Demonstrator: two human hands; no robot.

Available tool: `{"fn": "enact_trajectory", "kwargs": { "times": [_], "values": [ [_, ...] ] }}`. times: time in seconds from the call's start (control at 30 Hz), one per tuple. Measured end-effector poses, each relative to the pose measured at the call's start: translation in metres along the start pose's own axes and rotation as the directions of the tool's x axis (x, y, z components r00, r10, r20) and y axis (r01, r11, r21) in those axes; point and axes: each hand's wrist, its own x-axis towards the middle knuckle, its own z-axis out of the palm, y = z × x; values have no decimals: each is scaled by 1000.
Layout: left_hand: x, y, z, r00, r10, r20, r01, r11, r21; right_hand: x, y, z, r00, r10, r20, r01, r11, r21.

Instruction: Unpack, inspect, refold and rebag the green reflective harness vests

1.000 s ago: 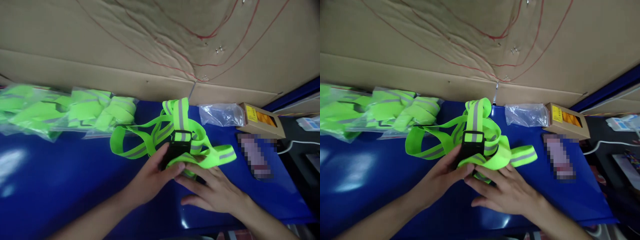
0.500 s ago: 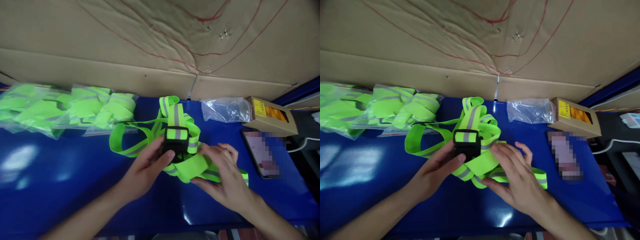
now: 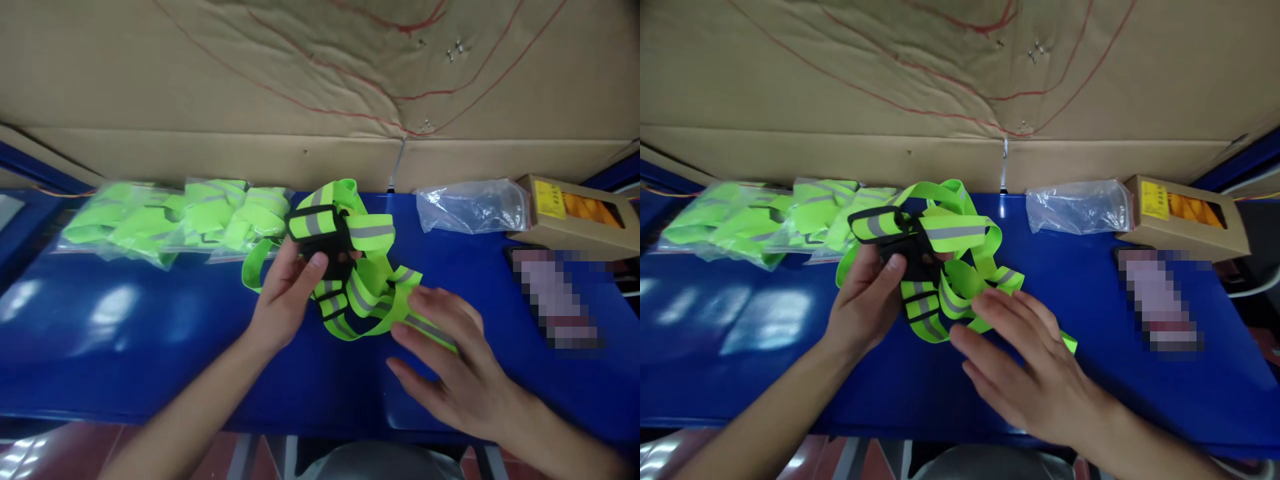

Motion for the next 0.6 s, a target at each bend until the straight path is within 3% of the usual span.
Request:
{"fn": "enact_trajectory", "kwargs": {
  "times": [0.07,0.17,0.3,0.4,0.5,0.6],
  "values": [
    [4,-2,0,999,-28,-27,27,999,-47,4,0,3,997,34,69,-32,999,-40],
    [18,2,-5,994,-32,-107,20,993,-112,2,-2,15,976,-5,216,27,995,-100],
    [38,14,-21,966,121,-227,-145,985,-94,-10,-11,25,938,-51,343,103,986,-135],
    [40,22,-28,935,225,-273,-247,968,-48,-11,-16,20,968,-160,194,163,987,3],
    [26,27,-19,931,235,-280,-244,970,3,-5,-15,12,988,-156,-9,156,988,20],
    [9,37,3,965,177,-192,-172,984,42,-1,-7,13,993,-117,27,119,988,-97]
  ]
}}
